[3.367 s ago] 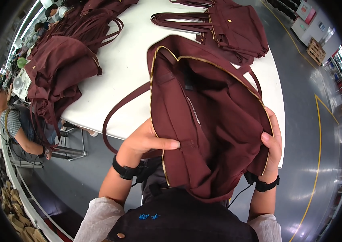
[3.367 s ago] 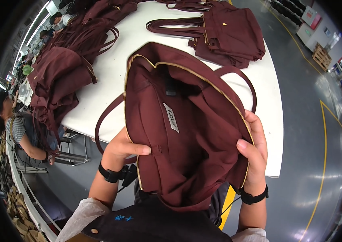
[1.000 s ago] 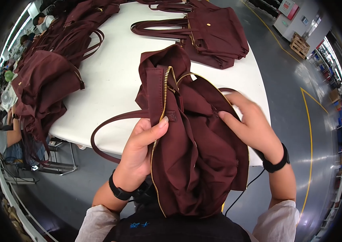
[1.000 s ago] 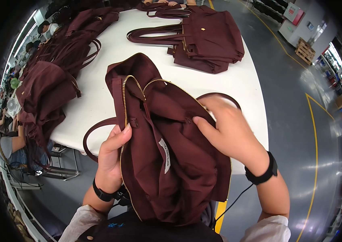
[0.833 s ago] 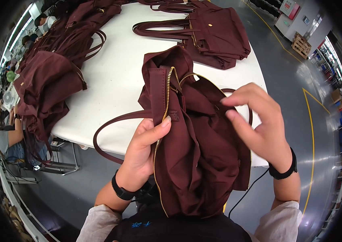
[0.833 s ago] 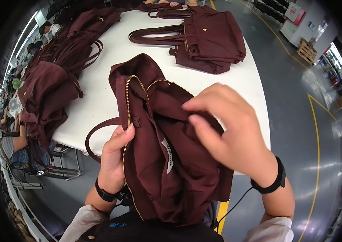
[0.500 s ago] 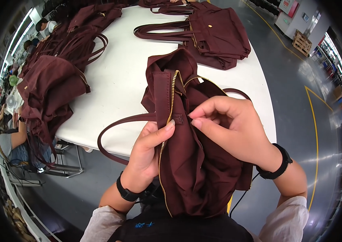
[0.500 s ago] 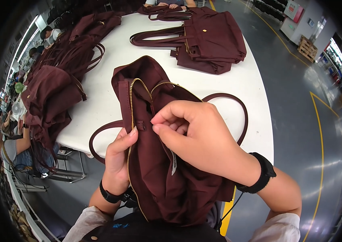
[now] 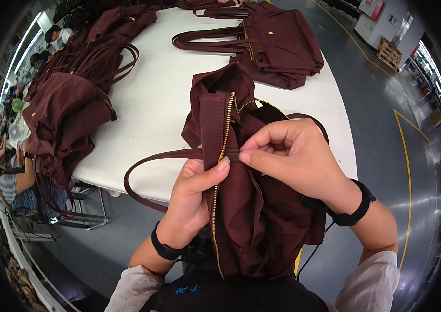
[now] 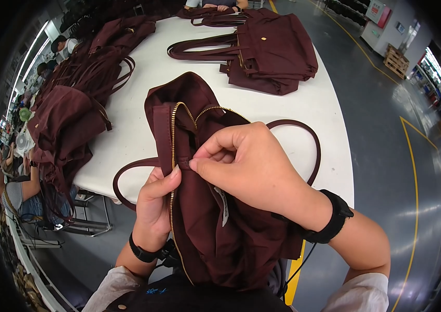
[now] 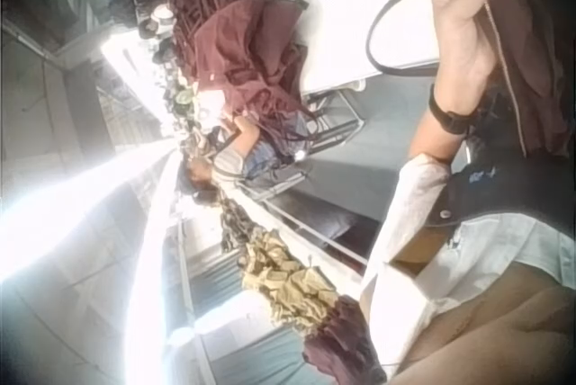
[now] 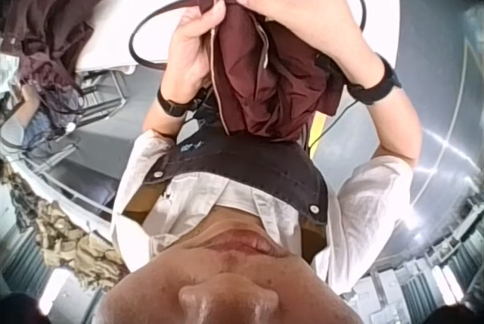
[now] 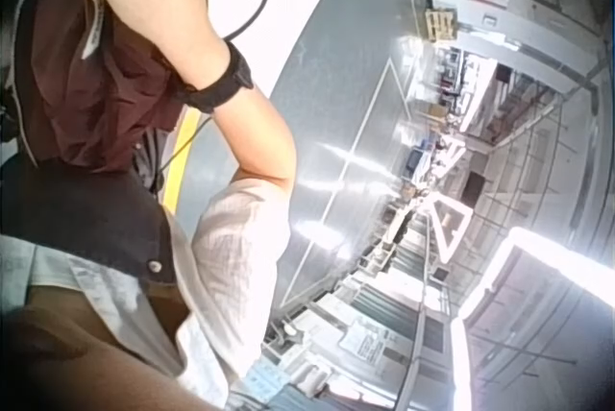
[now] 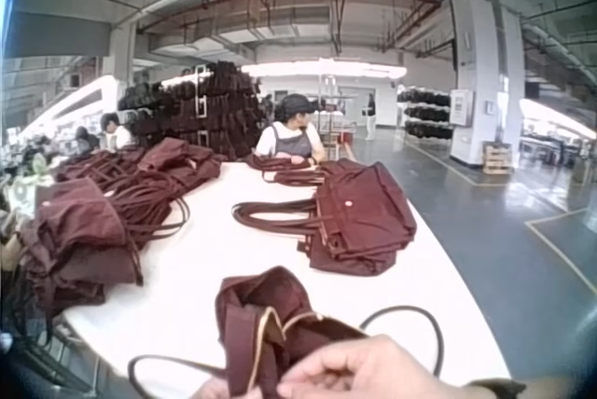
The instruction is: The recorder is sewing and inspecting the interior and exterior of maroon leather tote bags at a workshop table.
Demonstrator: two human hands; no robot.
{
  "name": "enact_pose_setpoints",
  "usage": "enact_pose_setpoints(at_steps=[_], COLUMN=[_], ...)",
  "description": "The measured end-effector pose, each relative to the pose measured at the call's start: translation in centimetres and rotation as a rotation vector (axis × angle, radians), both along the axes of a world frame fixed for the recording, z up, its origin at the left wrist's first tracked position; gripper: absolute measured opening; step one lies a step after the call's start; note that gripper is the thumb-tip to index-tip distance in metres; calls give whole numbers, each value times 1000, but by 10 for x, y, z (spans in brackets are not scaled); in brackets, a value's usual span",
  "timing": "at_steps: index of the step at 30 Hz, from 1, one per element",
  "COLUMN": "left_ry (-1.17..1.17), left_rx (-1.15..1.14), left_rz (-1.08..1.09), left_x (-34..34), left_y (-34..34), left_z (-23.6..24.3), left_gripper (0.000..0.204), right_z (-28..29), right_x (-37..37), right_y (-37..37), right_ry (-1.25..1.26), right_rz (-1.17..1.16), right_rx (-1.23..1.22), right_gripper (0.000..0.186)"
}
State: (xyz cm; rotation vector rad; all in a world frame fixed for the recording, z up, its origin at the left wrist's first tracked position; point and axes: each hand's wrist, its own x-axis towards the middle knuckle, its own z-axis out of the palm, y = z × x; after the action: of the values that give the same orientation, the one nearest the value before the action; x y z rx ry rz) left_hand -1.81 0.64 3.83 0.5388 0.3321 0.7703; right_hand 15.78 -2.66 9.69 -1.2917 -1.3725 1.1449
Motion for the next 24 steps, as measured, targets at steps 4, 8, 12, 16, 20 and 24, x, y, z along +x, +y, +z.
enact_pose_setpoints(at_steps=[4, 8, 12, 16, 20, 24], left_ry=[96, 149, 141, 125, 97, 98], left_rx=[93, 223, 240, 219, 188, 214], left_rz=[79, 108, 122, 119, 75, 141], left_x=[3, 2, 2, 2, 1, 5], left_y=[-3, -3, -4, -4, -3, -4], left_z=[4, 1, -3, -5, -12, -14], left_gripper=[32, 33, 34, 33, 32, 29], right_z=[9, 17, 16, 1, -7, -8], right_x=[1, 5, 2, -6, -11, -12], right_y=[2, 4, 4, -1, -6, -9], right_ry=[-121, -325, -346, -1, 196, 309], right_rz=[44, 133, 153, 58, -43, -65], right_rx=[21, -35, -18, -146, -224, -245], right_gripper=[13, 6, 6, 7, 7, 7])
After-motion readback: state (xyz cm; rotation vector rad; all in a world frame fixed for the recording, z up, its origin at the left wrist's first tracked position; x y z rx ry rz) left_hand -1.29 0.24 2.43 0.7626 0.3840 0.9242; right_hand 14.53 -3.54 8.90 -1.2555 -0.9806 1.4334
